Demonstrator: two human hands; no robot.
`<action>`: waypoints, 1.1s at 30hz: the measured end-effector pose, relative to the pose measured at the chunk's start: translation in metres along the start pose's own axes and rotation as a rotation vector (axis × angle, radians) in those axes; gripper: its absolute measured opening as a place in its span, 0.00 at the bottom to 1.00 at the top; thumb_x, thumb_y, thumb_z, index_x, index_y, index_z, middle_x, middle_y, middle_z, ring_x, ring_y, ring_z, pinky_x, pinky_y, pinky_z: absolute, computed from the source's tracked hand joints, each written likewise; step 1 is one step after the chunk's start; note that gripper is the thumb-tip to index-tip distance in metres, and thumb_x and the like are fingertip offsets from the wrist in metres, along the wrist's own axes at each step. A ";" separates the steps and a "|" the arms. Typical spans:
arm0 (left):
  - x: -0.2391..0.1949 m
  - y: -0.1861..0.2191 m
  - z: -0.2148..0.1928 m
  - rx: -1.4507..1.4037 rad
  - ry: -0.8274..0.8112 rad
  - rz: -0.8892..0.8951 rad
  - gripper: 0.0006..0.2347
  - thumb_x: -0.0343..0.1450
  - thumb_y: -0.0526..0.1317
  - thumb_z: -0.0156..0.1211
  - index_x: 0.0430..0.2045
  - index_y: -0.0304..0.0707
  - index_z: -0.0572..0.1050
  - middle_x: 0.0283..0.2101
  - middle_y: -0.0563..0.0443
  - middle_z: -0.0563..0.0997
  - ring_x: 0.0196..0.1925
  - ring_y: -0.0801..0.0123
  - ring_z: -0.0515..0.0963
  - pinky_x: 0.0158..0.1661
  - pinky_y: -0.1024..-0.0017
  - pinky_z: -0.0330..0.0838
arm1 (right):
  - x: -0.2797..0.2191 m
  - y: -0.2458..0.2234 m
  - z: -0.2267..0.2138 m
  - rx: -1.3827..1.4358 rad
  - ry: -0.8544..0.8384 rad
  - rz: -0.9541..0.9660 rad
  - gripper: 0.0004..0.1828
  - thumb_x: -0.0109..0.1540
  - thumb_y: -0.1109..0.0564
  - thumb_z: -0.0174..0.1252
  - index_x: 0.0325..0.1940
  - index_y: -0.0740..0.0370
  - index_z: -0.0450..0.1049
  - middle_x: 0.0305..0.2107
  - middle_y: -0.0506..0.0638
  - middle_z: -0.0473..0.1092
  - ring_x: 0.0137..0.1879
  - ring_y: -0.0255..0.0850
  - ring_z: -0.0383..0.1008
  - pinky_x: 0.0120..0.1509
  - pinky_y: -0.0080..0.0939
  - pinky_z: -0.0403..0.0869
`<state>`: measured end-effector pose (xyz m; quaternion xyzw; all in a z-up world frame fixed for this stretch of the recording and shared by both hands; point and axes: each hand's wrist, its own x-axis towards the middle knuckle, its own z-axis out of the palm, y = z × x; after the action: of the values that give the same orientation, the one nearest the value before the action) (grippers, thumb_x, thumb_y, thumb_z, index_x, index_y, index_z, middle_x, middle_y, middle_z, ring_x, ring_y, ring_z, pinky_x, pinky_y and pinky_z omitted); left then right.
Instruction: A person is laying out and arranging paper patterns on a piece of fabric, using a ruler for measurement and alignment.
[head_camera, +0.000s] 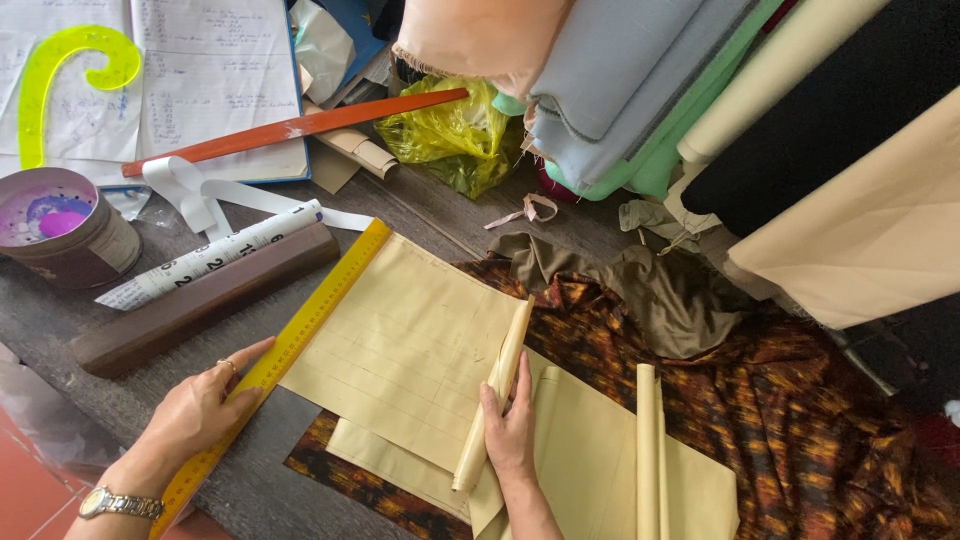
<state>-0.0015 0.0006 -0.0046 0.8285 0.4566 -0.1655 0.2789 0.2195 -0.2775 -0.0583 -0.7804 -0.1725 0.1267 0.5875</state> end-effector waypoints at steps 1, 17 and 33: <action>-0.001 0.002 -0.001 0.000 0.000 0.000 0.27 0.69 0.48 0.49 0.64 0.85 0.54 0.28 0.51 0.79 0.26 0.67 0.76 0.30 0.71 0.66 | 0.000 -0.001 0.000 0.000 0.000 0.000 0.42 0.58 0.47 0.53 0.72 0.60 0.45 0.68 0.58 0.50 0.71 0.46 0.57 0.69 0.39 0.64; -0.002 0.004 -0.002 0.008 -0.011 -0.008 0.26 0.70 0.49 0.47 0.65 0.84 0.52 0.40 0.54 0.83 0.32 0.67 0.81 0.32 0.70 0.71 | 0.000 0.001 0.000 0.006 -0.006 -0.008 0.42 0.59 0.47 0.53 0.72 0.61 0.44 0.69 0.58 0.49 0.73 0.47 0.53 0.71 0.40 0.60; -0.004 0.004 -0.005 -0.026 -0.031 -0.003 0.27 0.70 0.47 0.48 0.65 0.84 0.52 0.41 0.52 0.82 0.30 0.66 0.78 0.32 0.70 0.70 | -0.003 -0.023 -0.003 0.000 -0.105 0.166 0.55 0.48 0.20 0.34 0.72 0.52 0.47 0.71 0.53 0.45 0.68 0.54 0.61 0.58 0.47 0.74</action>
<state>0.0000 -0.0013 0.0026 0.8214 0.4555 -0.1726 0.2966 0.2153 -0.2762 -0.0357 -0.7844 -0.1378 0.2159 0.5649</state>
